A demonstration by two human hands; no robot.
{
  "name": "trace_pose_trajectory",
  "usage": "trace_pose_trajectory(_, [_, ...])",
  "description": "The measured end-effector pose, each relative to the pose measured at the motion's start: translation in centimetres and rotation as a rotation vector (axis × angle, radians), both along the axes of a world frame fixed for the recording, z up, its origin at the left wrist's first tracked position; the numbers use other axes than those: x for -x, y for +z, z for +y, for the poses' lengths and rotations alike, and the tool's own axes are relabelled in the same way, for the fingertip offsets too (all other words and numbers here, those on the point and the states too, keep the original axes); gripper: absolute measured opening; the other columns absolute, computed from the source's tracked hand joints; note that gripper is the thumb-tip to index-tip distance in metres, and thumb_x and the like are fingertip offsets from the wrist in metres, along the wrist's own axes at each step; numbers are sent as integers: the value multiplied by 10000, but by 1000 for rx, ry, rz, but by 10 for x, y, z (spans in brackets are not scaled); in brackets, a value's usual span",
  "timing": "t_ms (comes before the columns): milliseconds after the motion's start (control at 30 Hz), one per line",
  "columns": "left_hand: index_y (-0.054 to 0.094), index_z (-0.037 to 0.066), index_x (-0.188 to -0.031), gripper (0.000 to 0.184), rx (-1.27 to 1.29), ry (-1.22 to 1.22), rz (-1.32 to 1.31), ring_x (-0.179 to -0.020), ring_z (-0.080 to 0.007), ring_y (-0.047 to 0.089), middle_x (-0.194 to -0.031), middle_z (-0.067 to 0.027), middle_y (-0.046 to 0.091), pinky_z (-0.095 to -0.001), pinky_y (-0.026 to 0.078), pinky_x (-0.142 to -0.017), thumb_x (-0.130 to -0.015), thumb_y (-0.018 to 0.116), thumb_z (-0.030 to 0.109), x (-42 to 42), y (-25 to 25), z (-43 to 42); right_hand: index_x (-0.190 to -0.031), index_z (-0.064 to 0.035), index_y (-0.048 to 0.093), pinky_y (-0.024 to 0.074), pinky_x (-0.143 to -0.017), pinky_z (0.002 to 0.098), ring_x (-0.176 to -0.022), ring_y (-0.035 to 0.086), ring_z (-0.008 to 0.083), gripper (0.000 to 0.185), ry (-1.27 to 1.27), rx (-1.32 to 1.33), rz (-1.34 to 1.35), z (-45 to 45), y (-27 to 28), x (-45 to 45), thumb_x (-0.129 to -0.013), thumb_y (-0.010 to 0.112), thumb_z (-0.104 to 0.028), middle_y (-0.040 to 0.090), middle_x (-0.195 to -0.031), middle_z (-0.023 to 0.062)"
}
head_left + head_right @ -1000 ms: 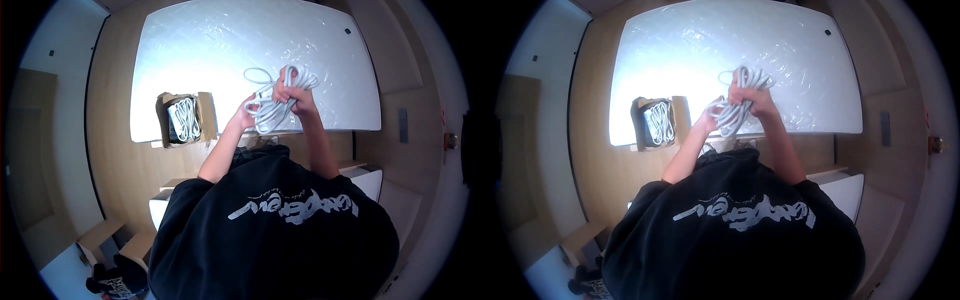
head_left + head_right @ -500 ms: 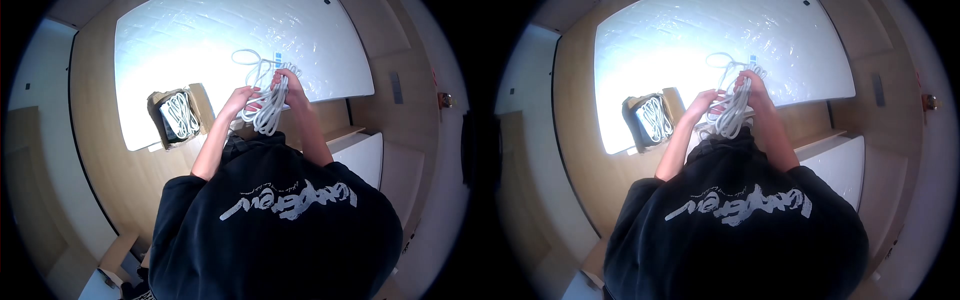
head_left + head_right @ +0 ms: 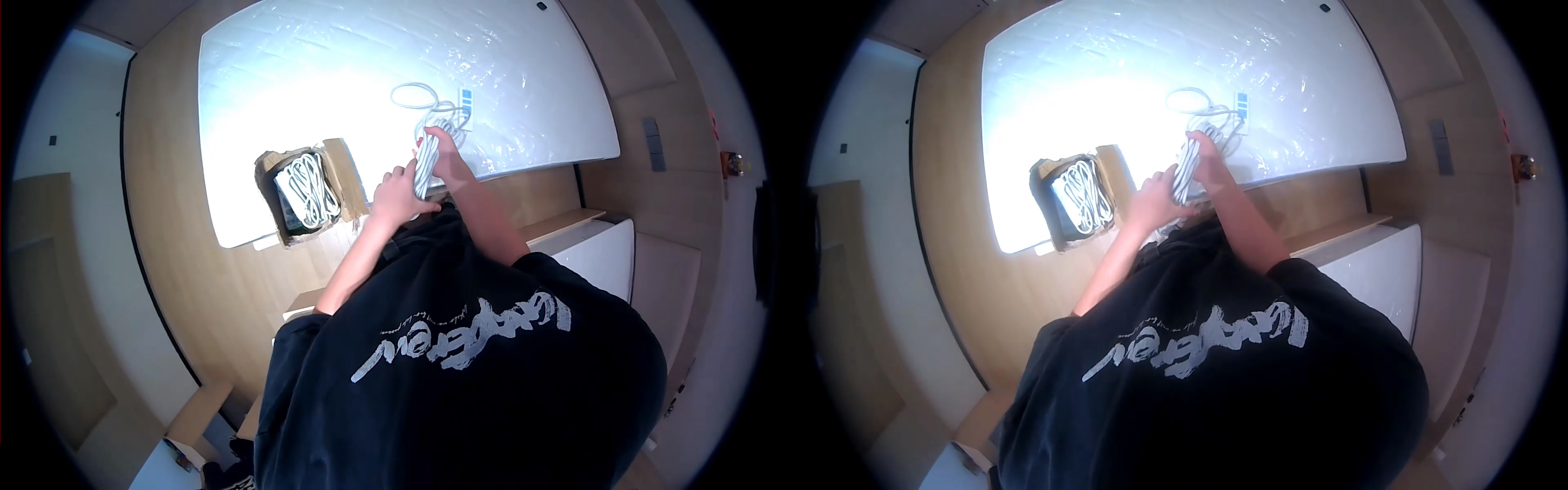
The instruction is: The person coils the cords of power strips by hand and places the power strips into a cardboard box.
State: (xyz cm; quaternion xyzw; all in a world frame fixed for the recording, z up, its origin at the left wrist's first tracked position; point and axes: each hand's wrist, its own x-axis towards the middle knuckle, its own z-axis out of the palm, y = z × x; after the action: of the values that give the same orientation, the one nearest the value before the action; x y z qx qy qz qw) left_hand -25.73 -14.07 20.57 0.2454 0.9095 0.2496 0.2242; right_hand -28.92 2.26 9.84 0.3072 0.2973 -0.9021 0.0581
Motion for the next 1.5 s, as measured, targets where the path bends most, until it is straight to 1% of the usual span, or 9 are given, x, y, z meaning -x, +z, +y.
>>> trace_pose_trajectory(300, [307,-13,-1320,873,43,107,129,-941,-383,560,-995,-215,579,-421,484,-777,-612,764,215,-18,-54,-4,-1059,13,510,482,-790,316,-845,593,191,292,86,306,83,-10,-1,-9,-854,545,-193,604,-984,107])
trace_pose_trajectory(400, [402,-18,-1201,659,-33,162,-354,-936,-338,598,-963,-234,592,-395,480,-803,-631,703,124,-19,-40,-9,-1148,12,483,479,-770,314,-789,572,170,366,101,282,-65,-15,31,-15,-855,547,-196,580,-897,72])
trace_pose_trajectory(600, [441,11,-1193,603,-670,288,-516,-929,-351,586,-978,-231,582,-378,458,-833,-643,668,113,-31,-74,1,-1056,-60,499,423,-603,267,-619,469,105,233,233,174,159,-7,33,-10,-857,550,-171,462,-699,-8])
trace_pose_trajectory(767, [498,-1,-1132,575,-336,200,111,-862,-302,579,-934,-176,574,-387,468,-803,-633,729,168,-14,-61,24,-927,-85,488,398,-564,241,-587,454,80,118,172,51,214,12,71,4,-859,551,-158,448,-654,-25])
trace_pose_trajectory(833, [514,-5,-1082,526,-667,281,-594,-802,-185,573,-892,-103,586,-316,474,-753,-650,759,167,-4,-45,36,-908,-71,499,412,-567,247,-589,470,95,105,181,20,239,27,76,7,-851,558,-136,468,-664,-9])
trace_pose_trajectory(1067, [571,-14,-953,327,-717,231,-578,-768,-127,576,-814,-55,620,-279,474,-734,-705,732,126,-6,-71,92,-899,-6,568,463,-547,258,-636,594,154,133,148,-254,188,66,109,0,-803,627,-77,590,-731,73])
trace_pose_trajectory(1267, [415,29,-1254,597,-873,-58,-955,-1049,-150,510,-1110,-75,551,-311,380,-946,-760,717,173,-1,-64,124,-763,-32,565,382,-469,239,-512,513,100,87,224,-471,265,115,126,-25,-738,645,-8,535,-585,17])
trace_pose_trajectory(1333, [352,24,-1325,564,-1200,243,-1062,-1167,-179,446,-1201,-103,513,-365,292,-1035,-850,600,202,16,-70,143,-752,-35,563,384,-468,236,-503,504,94,82,281,-577,266,132,143,-43,-739,635,2,525,-571,18])
trace_pose_trajectory(1500, [372,29,-1332,475,-1018,87,-18,-1254,-250,395,-1335,-139,433,-342,262,-1060,-877,483,113,45,5,211,-895,-2,512,408,-490,275,-491,473,114,184,331,-408,427,184,157,-78,-738,595,47,511,-636,64])
